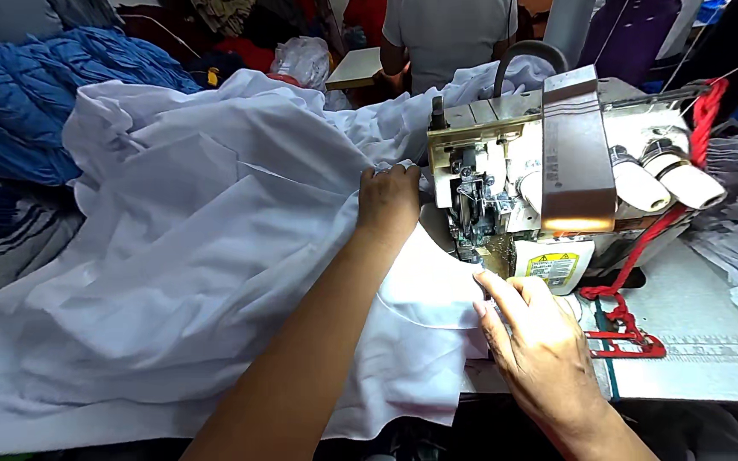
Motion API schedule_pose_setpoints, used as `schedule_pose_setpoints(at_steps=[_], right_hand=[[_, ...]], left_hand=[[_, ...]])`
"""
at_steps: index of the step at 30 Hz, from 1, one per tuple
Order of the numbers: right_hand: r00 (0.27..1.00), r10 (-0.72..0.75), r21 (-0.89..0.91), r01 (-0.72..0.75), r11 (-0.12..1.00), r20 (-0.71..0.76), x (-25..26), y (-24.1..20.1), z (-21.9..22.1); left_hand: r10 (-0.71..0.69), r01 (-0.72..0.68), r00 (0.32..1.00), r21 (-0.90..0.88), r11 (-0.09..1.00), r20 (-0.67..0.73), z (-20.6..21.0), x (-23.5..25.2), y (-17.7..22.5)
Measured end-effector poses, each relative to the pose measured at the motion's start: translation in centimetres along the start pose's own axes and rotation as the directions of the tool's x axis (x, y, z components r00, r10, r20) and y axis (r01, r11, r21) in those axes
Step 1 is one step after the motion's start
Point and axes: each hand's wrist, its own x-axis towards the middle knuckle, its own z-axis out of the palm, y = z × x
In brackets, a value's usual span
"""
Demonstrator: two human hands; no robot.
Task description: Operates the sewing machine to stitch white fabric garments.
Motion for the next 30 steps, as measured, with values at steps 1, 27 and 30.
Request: schedule_pose_setpoints(at_steps=[1, 27, 30], right_hand=[[1.0, 0.003, -0.007, -0.003, 1.0, 0.003, 0.3, 0.1, 0.1], [0.974, 0.206, 0.631, -0.22, 0.744, 0.096, -2.8, 1.6, -2.7], [0.98, 0.177, 0.619, -0.195, 0.761, 0.092, -3.0, 1.5, -2.8]], left_hand=[[0.0, 0.0, 1.0, 0.004, 1.0, 0.012, 0.0, 0.2, -0.1], [0.456, -0.52, 0.812, -0.096, 0.849, -0.363, 1.7, -15.0, -1.2], [0.448, -0.533, 0.789, -0.104, 0.84, -0.421, 2.9, -14.7, -1.9]])
